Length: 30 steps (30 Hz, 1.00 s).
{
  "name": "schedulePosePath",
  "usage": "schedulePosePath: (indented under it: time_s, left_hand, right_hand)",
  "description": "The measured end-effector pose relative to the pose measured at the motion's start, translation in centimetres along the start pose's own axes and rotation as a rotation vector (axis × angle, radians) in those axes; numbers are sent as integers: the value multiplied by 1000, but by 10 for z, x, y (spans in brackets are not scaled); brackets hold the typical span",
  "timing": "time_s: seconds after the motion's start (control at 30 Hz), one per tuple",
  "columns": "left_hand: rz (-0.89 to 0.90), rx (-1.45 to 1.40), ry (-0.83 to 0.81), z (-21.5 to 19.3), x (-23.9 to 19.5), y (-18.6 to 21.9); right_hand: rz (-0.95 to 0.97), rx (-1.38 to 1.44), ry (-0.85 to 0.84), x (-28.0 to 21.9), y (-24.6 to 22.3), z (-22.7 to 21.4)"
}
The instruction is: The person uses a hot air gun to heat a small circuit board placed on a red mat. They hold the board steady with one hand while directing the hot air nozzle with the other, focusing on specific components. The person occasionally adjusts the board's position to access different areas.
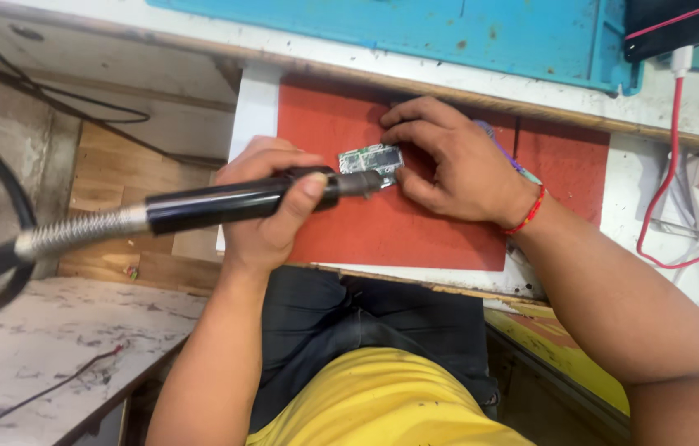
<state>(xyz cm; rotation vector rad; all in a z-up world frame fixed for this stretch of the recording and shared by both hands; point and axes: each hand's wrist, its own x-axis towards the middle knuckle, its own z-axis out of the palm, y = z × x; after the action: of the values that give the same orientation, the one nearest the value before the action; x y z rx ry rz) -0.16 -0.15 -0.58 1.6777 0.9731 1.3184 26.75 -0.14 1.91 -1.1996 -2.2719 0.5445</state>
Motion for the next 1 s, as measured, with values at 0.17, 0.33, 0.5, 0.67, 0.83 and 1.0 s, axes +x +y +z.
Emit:
schedulePosePath:
  time_s: [0.17, 0.33, 0.5, 0.67, 0.83, 1.0]
  left_hand:
    - [-45, -55, 40, 2, 3, -3]
    - [-126, -49, 111, -1, 4, 1]
    - [-75, 26, 71, 4, 3, 8]
    - [16, 31, 8, 3, 5, 4]
    - [-52, -14, 38, -1, 7, 1]
    - [-40, 27, 82, 2, 7, 5]
  right_hand:
    - [59, 33, -27, 0, -1, 0]
    - [40, 48, -5, 0, -2, 0]
    - [45, 37, -22, 1, -5, -1]
    - [59, 27, 6, 3, -8, 1]
    - [50, 16, 13, 5, -8, 1]
    - [62, 13, 22, 4, -7, 2]
